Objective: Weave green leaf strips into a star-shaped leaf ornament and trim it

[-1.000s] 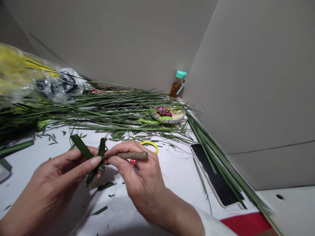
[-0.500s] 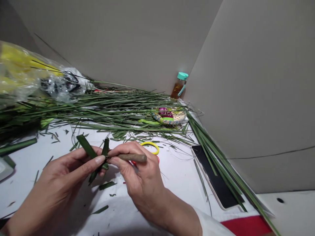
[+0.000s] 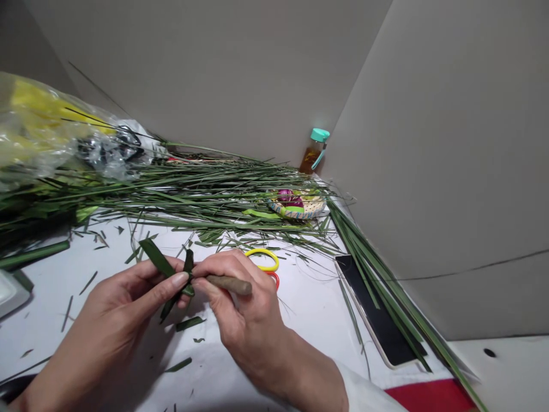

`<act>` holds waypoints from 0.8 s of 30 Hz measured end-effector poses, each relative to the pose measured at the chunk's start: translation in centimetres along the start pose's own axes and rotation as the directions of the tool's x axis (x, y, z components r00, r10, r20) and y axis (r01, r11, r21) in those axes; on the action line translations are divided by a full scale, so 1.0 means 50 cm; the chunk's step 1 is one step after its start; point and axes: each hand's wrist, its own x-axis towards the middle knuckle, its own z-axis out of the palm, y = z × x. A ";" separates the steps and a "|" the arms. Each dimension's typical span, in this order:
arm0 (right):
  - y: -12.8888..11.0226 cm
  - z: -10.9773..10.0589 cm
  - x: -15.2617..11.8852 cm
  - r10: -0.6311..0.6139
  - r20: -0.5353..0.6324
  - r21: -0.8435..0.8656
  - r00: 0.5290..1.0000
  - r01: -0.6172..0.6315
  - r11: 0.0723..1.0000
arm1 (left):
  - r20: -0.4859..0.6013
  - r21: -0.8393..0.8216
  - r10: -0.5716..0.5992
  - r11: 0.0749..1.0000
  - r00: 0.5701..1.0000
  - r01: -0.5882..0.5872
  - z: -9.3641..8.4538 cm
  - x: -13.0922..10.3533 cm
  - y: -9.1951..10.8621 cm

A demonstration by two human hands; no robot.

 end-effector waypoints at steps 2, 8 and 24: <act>-0.001 0.001 -0.001 -0.045 0.008 -0.029 0.999 0.045 0.999 | -0.007 -0.008 -0.004 1.000 1.000 0.004 0.003 -0.001 0.003; -0.003 0.004 -0.006 -0.136 0.050 -0.097 0.989 0.141 0.985 | -0.002 -0.010 -0.029 1.000 1.000 0.029 -0.001 -0.001 -0.005; 0.010 0.002 -0.031 -0.214 0.231 -0.231 0.949 0.267 0.936 | 0.023 -0.002 -0.063 0.998 0.998 0.063 0.006 0.003 -0.006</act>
